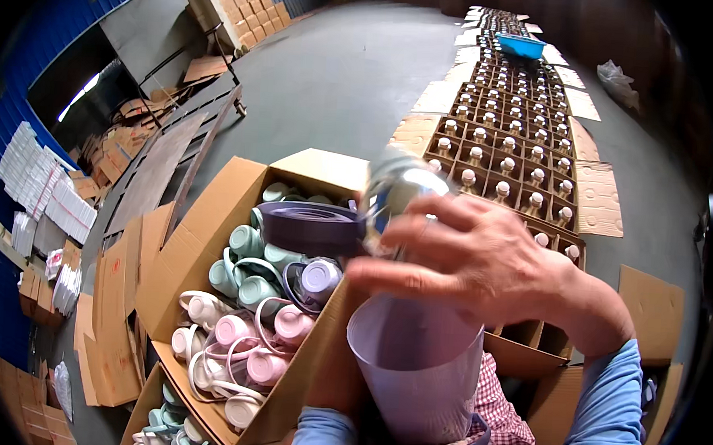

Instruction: The person assembles thermoses by placing metal liners and plastic components together, then places each assembled thermos into a plastic bag.

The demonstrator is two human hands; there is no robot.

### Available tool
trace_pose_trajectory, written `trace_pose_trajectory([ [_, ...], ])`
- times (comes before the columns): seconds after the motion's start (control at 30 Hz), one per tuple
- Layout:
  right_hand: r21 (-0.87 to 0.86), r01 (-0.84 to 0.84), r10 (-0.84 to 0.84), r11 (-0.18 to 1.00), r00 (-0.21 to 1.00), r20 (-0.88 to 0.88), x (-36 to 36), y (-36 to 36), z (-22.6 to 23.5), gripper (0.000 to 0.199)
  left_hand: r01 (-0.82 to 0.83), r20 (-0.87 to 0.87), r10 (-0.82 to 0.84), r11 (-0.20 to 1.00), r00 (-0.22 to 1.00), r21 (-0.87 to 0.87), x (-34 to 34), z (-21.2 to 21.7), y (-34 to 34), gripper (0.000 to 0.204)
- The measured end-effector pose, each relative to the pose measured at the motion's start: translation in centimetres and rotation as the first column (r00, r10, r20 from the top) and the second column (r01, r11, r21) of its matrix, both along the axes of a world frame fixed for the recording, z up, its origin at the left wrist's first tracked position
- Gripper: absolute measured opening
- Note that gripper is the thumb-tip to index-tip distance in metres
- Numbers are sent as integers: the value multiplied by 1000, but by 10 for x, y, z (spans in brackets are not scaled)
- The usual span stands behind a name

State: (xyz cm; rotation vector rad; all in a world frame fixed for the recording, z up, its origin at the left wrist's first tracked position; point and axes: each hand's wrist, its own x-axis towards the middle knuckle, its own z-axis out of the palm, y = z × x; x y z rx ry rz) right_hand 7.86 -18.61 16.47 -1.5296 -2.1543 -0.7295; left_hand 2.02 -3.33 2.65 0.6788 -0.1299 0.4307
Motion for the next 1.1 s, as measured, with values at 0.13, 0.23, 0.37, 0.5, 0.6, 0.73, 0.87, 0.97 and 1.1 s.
trace_pose_trajectory([
  [0.13, 151, -142, 200, 978, 841, -502, 52, -5, 1, 69, 76, 141, -93, 990, 986, 121, -3, 32, 19, 35],
  [0.23, 121, 20, 115, 992, 180, -977, 85, 10, -21, 87, 132, 199, -162, 979, 966, 155, 3, 32, 16, 31],
  [0.37, 156, -209, 139, 965, -97, -986, 61, 14, -41, 93, 103, 238, -163, 964, 958, 246, -33, 29, 9, 28],
  [0.5, 116, -557, 34, 823, -155, -987, 38, -8, -65, 86, 72, 275, -143, 965, 951, 254, -42, 16, 15, 26],
  [0.6, -111, -783, -186, 612, -7, -982, 45, -14, -64, 82, 57, 313, -144, 960, 939, 273, -47, 15, 17, 26],
  [0.73, -374, -765, -98, 524, 383, -919, 50, 2, -59, 73, 76, 296, -170, 949, 940, 305, -53, 18, 12, 27],
  [0.87, -439, -664, -185, 606, 418, -889, 35, -1, -38, 57, 134, 275, -223, 942, 935, 308, -46, 15, 5, 31],
  [0.97, -715, 23, -409, 699, 833, -373, 1, -1, -10, 57, 142, 298, -211, 961, 931, 236, -39, 9, 0, 31],
  [1.1, -775, 97, -528, 624, 784, -327, -2, 6, -4, 62, 145, 266, -192, 972, 945, 185, -42, 10, 4, 32],
])
